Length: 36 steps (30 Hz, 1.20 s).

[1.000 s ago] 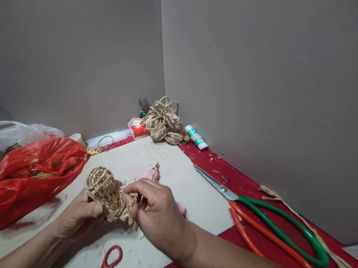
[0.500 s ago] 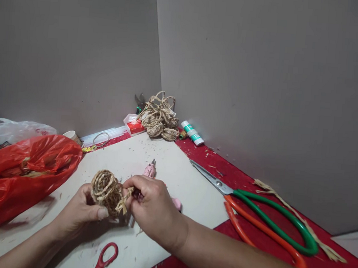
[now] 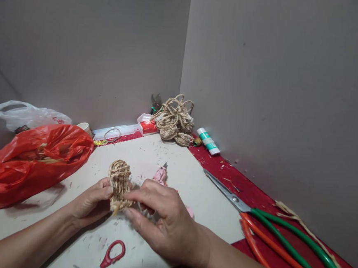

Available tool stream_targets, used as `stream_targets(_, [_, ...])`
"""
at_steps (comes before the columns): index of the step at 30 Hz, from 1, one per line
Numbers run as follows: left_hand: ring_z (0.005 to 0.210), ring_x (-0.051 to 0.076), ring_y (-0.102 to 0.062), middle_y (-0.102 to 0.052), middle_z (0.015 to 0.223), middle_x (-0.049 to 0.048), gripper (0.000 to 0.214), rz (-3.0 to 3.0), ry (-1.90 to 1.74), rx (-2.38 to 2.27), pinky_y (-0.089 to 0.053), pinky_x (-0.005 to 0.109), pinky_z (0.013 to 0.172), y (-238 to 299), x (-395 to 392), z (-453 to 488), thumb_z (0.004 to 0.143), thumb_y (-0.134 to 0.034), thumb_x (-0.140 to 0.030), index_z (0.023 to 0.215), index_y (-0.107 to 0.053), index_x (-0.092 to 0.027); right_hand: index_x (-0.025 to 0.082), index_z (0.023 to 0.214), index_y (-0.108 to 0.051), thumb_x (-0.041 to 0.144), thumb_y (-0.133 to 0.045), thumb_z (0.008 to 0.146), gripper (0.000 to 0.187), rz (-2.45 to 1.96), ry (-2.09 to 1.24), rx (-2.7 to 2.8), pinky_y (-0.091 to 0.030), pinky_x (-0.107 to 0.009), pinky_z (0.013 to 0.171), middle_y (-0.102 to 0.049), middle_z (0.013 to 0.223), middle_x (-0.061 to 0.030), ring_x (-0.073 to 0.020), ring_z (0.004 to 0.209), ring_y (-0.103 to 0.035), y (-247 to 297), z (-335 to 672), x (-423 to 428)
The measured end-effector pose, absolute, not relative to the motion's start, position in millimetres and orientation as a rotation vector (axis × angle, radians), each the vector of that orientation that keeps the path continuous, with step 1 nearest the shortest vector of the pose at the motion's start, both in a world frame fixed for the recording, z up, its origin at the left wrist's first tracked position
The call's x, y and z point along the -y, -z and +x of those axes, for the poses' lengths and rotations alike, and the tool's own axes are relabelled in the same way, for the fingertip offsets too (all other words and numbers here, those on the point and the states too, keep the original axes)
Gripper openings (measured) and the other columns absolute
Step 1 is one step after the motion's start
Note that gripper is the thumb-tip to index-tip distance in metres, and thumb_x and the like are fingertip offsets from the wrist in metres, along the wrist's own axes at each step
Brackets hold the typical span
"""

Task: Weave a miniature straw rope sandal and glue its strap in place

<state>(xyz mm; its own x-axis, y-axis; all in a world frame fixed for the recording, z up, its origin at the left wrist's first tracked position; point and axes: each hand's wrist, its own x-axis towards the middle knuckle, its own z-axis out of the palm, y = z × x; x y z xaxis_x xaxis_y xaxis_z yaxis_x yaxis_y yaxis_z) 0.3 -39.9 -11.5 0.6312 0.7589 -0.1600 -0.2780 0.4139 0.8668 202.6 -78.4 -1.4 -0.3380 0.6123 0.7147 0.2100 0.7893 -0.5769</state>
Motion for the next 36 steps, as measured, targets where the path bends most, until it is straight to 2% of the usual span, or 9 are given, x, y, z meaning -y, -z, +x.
stream_targets(2, [0.072, 0.017, -0.062, -0.070, 0.081, 0.0088, 0.041, 0.926, -0.697, -0.588, -0.046, 0.027, 0.073, 13, 38, 0, 0.067, -0.080, -0.039, 0.095, -0.072, -0.009, 0.016, 0.094, -0.068, 0.013, -0.059, 0.086, 0.013, -0.587, -0.474, 1.924, -0.047, -0.026, 0.056, -0.061, 0.069, -0.0040, -0.0139, 0.062, -0.056, 1, 201, 78])
stream_targets(5, [0.069, 0.016, -0.061, -0.069, 0.078, 0.0079, 0.035, 0.933, -0.679, -0.572, -0.046, 0.025, 0.070, 16, 36, 0, 0.068, -0.080, -0.038, 0.088, -0.072, -0.009, 0.016, 0.087, -0.069, 0.012, -0.059, 0.086, 0.010, -0.608, -0.476, 1.933, -0.046, -0.025, 0.055, -0.059, 0.070, -0.0037, -0.0132, 0.063, -0.055, 1, 198, 78])
stream_targets(10, [0.073, 0.016, -0.061, -0.069, 0.081, 0.0082, 0.040, 0.935, -0.656, -0.588, -0.046, 0.027, 0.075, 19, 35, -1, 0.070, -0.079, -0.038, 0.096, -0.072, -0.009, 0.015, 0.079, -0.066, 0.011, -0.056, 0.085, 0.012, -0.712, -0.524, 1.884, -0.045, -0.026, 0.057, -0.057, 0.069, -0.0031, -0.0132, 0.064, -0.054, 3, 196, 77])
stream_targets(13, [0.070, 0.015, -0.059, -0.068, 0.078, 0.0072, 0.041, 0.958, -0.640, -0.588, -0.045, 0.026, 0.073, 19, 35, -1, 0.070, -0.079, -0.041, 0.095, -0.072, -0.010, 0.016, 0.074, -0.065, 0.011, -0.057, 0.083, 0.013, -0.776, -0.587, 1.852, -0.043, -0.024, 0.055, -0.056, 0.068, -0.0019, -0.0123, 0.061, -0.052, 5, 195, 76])
stream_targets(21, [0.061, 0.012, -0.053, -0.063, 0.068, 0.0040, 0.042, 0.984, -0.633, -0.629, -0.042, 0.023, 0.062, 20, 36, 1, 0.066, -0.079, -0.049, 0.081, -0.070, -0.011, 0.015, 0.076, -0.068, 0.015, -0.059, 0.082, 0.011, -0.842, -0.790, 1.749, -0.043, -0.022, 0.050, -0.055, 0.069, -0.0005, -0.0095, 0.057, -0.050, 6, 192, 76])
stream_targets(25, [0.056, 0.010, -0.048, -0.058, 0.061, 0.0026, 0.045, 0.999, -0.653, -0.661, -0.039, 0.022, 0.058, 18, 35, 1, 0.071, -0.072, -0.055, 0.071, -0.068, -0.010, 0.015, 0.075, -0.068, 0.013, -0.059, 0.079, 0.010, -0.876, -0.844, 1.730, -0.042, -0.021, 0.051, -0.055, 0.071, -0.0003, -0.0092, 0.058, -0.050, 8, 190, 75])
stream_targets(31, [0.052, 0.009, -0.048, -0.059, 0.061, 0.0028, 0.040, 1.088, -0.580, -0.798, -0.041, 0.022, 0.055, 10, 34, 1, 0.082, -0.064, -0.048, 0.069, -0.066, -0.010, 0.017, 0.072, -0.066, 0.010, -0.060, 0.078, 0.011, -0.982, -0.931, 1.732, -0.039, -0.020, 0.049, -0.055, 0.068, 0.0015, -0.0081, 0.055, -0.048, 14, 187, 73])
stream_targets(36, [0.051, 0.008, -0.048, -0.056, 0.060, 0.0027, 0.045, 1.138, -0.484, -0.907, -0.043, 0.021, 0.052, 3, 39, 2, 0.087, -0.057, -0.051, 0.069, -0.065, -0.010, 0.017, 0.073, -0.065, 0.013, -0.060, 0.080, 0.010, -1.020, -1.026, 1.726, -0.039, -0.020, 0.050, -0.056, 0.069, 0.0012, -0.0089, 0.058, -0.047, 19, 186, 74])
